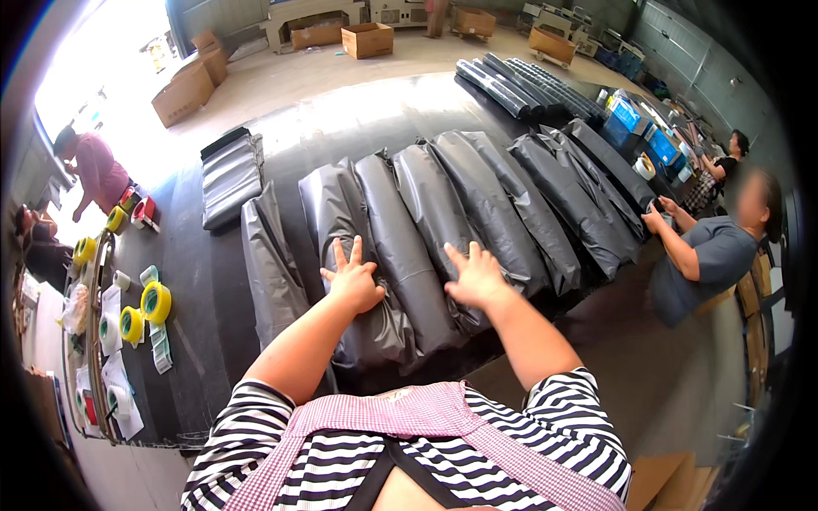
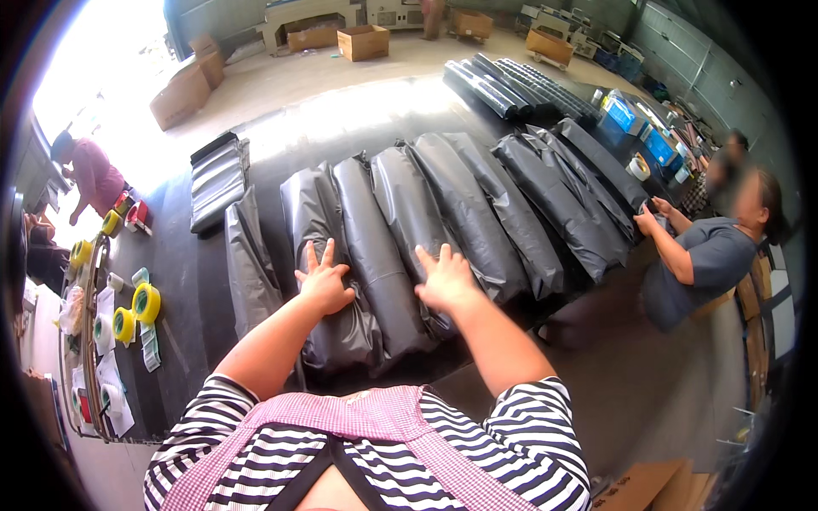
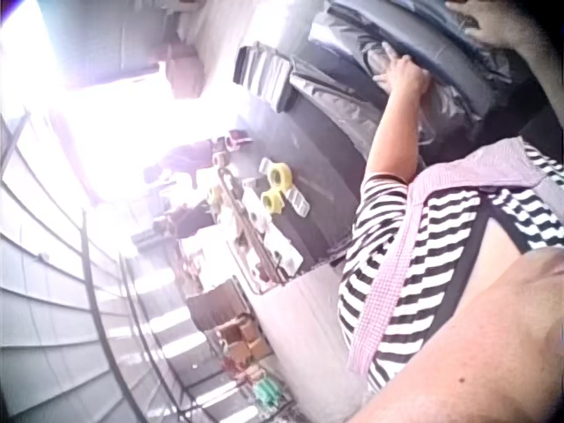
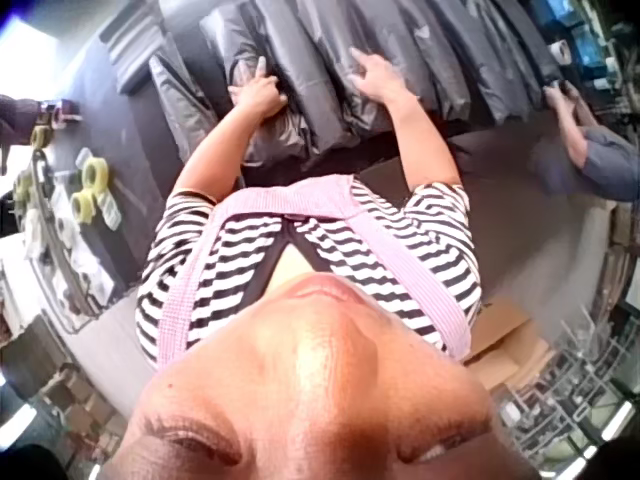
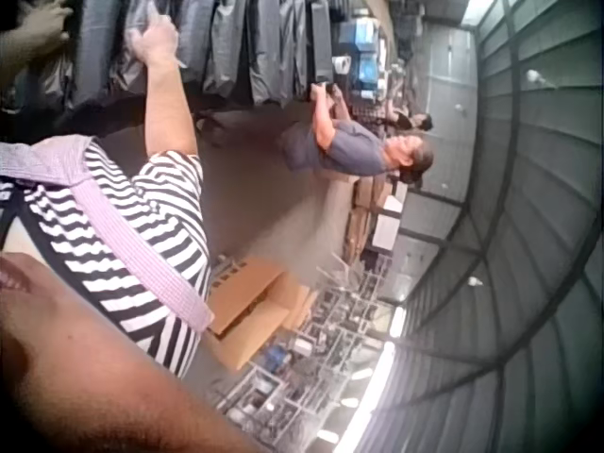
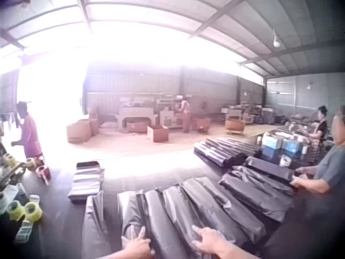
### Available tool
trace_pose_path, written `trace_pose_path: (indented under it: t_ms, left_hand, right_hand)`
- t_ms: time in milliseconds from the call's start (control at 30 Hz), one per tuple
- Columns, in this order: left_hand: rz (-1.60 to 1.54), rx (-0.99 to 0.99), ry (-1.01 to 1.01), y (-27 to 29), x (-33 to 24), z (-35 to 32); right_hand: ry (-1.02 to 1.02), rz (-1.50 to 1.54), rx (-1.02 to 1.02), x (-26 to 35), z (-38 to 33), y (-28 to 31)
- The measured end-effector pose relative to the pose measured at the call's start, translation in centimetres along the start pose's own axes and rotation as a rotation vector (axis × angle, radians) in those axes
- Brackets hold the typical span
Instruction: The person labels multiple grey wrapped packages on a table by peeling labels from a roll, applying them to the center of each package, and smoothing them down by hand.
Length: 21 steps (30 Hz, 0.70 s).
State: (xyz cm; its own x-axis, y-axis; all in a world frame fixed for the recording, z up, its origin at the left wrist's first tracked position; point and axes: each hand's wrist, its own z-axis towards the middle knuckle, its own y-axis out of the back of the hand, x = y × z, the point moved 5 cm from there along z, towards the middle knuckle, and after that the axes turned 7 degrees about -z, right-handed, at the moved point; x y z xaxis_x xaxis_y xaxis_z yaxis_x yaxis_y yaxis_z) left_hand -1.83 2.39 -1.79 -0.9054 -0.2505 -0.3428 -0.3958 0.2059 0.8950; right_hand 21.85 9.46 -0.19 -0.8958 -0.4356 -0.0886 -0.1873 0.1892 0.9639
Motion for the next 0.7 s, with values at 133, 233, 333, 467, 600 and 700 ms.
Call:
trace_pose_path:
  t_ms: [133, 233, 333, 467, 600, 700]
  left_hand:
    - [0.215, 0.098, 0.064, -0.6, -2.7, 2.1]
    - [0.297, 0.137, 0.072, -1.7, -4.4, 3.2]
    - [0.278, 0.102, 0.083, -1.9, -3.5, 3.0]
    - [0.245, 0.096, 0.112, -1.6, -2.8, 2.0]
    - [0.243, 0.087, 0.083, -0.8, -3.4, 1.7]
    - [0.224, 0.078, 0.049, -0.9, -4.0, 1.8]
  right_hand:
    - [-0.216, 0.216, -0.538, -12.2, 2.1, 3.1]
    - [-0.272, 0.26, -0.329, -17.0, 3.1, -2.9]
    - [-0.277, 0.271, -0.212, -14.9, 2.9, -3.8]
    - [-0.272, 0.252, -0.224, -14.3, 1.6, -4.9]
    - [-0.248, 0.435, -0.668, -21.2, 2.1, -1.8]
    - [-0.498, 0.387, -0.466, -27.5, 0.1, -4.5]
